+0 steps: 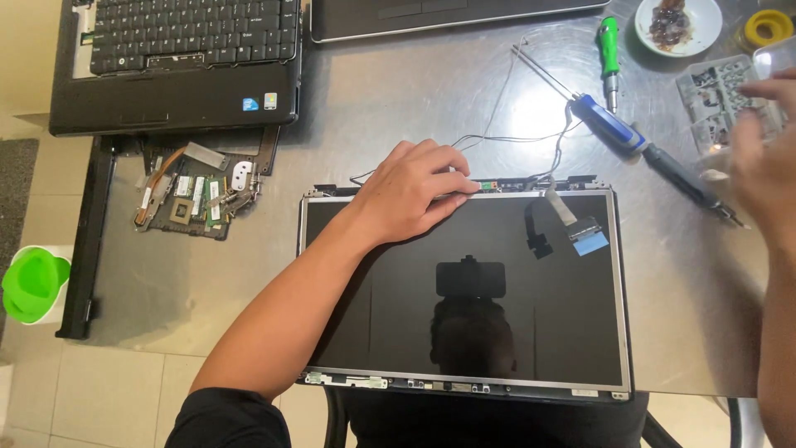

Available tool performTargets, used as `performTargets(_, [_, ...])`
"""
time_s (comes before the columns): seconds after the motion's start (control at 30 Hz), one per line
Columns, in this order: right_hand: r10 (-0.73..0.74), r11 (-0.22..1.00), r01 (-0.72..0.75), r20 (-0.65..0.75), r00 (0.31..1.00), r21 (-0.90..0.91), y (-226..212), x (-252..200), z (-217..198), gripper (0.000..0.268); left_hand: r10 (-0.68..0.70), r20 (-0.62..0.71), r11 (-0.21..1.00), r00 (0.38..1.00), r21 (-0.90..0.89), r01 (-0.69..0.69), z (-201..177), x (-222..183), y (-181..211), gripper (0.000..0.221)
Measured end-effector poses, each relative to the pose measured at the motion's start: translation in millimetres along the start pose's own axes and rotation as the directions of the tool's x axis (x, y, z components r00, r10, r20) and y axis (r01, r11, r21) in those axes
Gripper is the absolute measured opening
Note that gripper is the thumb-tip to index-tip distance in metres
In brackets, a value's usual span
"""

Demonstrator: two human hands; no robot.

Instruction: The person works on a detached laptop display panel at a repair bench. They use a screwdriver to unscrew components along the top edge of the screen, disconnect and reposition display cables, and finally lift and reposition the panel on the bench.

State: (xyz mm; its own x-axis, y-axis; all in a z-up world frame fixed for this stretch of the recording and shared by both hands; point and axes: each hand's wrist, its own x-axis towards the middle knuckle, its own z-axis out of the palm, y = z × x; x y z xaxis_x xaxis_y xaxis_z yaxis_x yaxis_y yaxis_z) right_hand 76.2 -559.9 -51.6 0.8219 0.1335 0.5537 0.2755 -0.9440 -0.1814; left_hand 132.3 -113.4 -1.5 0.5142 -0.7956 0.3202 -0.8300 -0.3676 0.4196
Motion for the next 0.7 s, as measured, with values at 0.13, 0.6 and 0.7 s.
performTargets(0.13, [-0.066,0.984,0.09,0.152,0.986,-0.156,-59.6,28.2,0.0,0.038,0.063,-0.007,0.996,0.998,0.065,-0.062,0.9,0.4,0.5,0.009])
performTargets(0.6, [0.12,0.937,-0.155,0.131,0.984,0.312,-37.2,36.7,-28.2,0.027,0.047,0.005,0.995,0.999,0.092,-0.047,-3.6,-3.3,8.1,0.008])
performTargets(0.7, [0.335,0.721,-0.341,0.126,0.934,0.603,-5.6,21.0,-37.4,0.034,0.033,0.013,0.996,0.999,0.08,-0.034,-3.9,-2.3,9.6,0.008])
